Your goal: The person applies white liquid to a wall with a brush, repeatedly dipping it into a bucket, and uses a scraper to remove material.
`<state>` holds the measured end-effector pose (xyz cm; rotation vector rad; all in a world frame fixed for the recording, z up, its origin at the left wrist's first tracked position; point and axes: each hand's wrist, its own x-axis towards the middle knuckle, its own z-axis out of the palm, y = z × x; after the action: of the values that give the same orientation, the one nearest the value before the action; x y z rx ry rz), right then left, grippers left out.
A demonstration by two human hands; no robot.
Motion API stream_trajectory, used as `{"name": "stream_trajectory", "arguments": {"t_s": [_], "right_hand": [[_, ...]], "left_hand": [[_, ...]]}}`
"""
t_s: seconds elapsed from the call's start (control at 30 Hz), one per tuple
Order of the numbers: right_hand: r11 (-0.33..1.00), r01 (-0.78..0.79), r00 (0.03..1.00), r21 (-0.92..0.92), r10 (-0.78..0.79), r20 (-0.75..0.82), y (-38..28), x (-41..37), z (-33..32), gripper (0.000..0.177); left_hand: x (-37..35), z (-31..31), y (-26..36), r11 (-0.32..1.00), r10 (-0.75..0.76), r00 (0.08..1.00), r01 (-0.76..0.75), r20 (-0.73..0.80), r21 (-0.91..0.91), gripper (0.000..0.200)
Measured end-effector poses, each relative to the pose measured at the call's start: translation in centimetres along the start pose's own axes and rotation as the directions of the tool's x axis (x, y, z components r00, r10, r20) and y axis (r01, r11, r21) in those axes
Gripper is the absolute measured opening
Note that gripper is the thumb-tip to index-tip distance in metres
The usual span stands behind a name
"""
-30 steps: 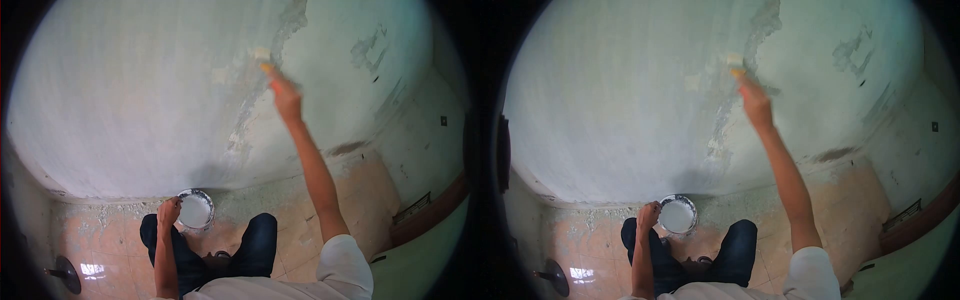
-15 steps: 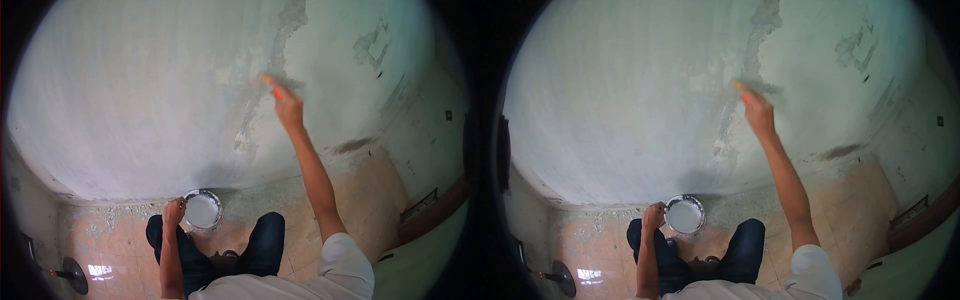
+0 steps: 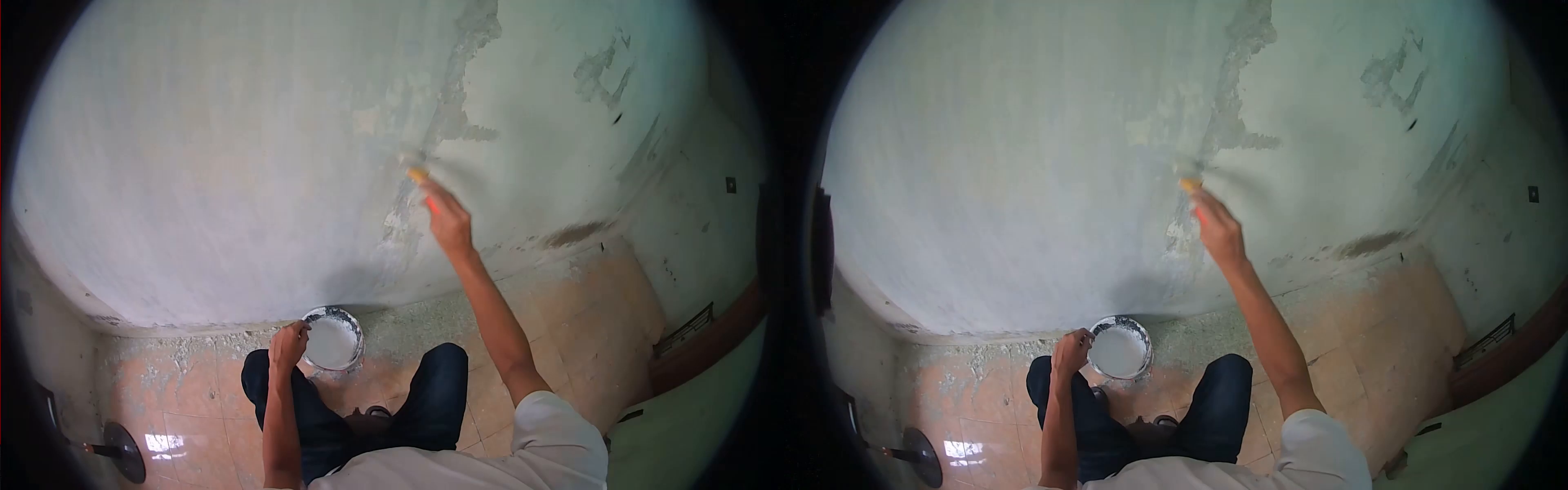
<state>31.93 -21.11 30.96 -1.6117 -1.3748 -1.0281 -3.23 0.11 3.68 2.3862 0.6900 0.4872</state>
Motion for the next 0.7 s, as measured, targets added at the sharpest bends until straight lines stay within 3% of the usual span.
{"name": "stream_trajectory", "arguments": {"t_s": [0.03, 0.17, 0.23, 0.27, 0.47, 0.5, 0.57, 0.63, 0.7], "right_hand": [[0.996, 0.064, 0.993, -0.065, -0.070, -0.098, -0.3, 2.0, -1.0, 0.038], [0.991, 0.050, 0.991, -0.122, -0.065, -0.118, 2.0, 3.0, 0.6, 0.038], [0.983, 0.117, 0.993, -0.144, -0.120, -0.014, 3.4, -1.2, 3.0, 0.037], [0.991, 0.046, 0.999, -0.128, -0.046, 0.002, 3.7, -2.9, 3.3, 0.034], [1.000, -0.024, 0.986, -0.019, 0.027, 0.165, 4.1, -6.3, 2.9, 0.032], [0.999, -0.031, 0.989, -0.023, 0.034, 0.146, 3.6, -4.5, 2.2, 0.032], [0.964, -0.267, 0.887, 0.013, 0.240, 0.394, 1.6, 1.3, -0.5, 0.029], [0.989, -0.147, 0.945, -0.001, 0.141, 0.295, 3.1, 6.1, -0.5, 0.027], [0.943, -0.334, 0.879, -0.007, 0.314, 0.360, 1.5, 11.7, -2.6, 0.022]], "left_hand": [[-0.3, 0.2, -0.2, 1.000, 0.000, 1.000, 0.000, -0.007, 0.010, 0.017], [0.1, -0.5, -0.2, 1.000, -0.004, 0.999, 0.005, -0.037, 0.023, 0.018], [-0.3, -0.4, 0.1, 0.998, -0.051, 0.999, 0.051, 0.012, -0.022, 0.018], [-0.6, -0.7, 0.6, 0.997, -0.065, 0.998, 0.065, 0.023, -0.036, 0.018], [-1.3, -0.8, 0.5, 0.999, 0.002, 1.000, -0.003, 0.028, 0.035, 0.018], [-1.1, -0.8, 0.5, 1.000, -0.007, 1.000, 0.007, 0.020, 0.029, 0.019], [-1.1, -1.2, 1.2, 0.999, 0.012, 1.000, -0.012, 0.004, 0.053, 0.019], [-0.9, -0.4, 0.6, 1.000, -0.019, 1.000, 0.019, -0.002, 0.001, 0.019], [-0.8, -0.2, 0.8, 0.999, -0.012, 1.000, 0.012, 0.008, 0.036, 0.020]]}}
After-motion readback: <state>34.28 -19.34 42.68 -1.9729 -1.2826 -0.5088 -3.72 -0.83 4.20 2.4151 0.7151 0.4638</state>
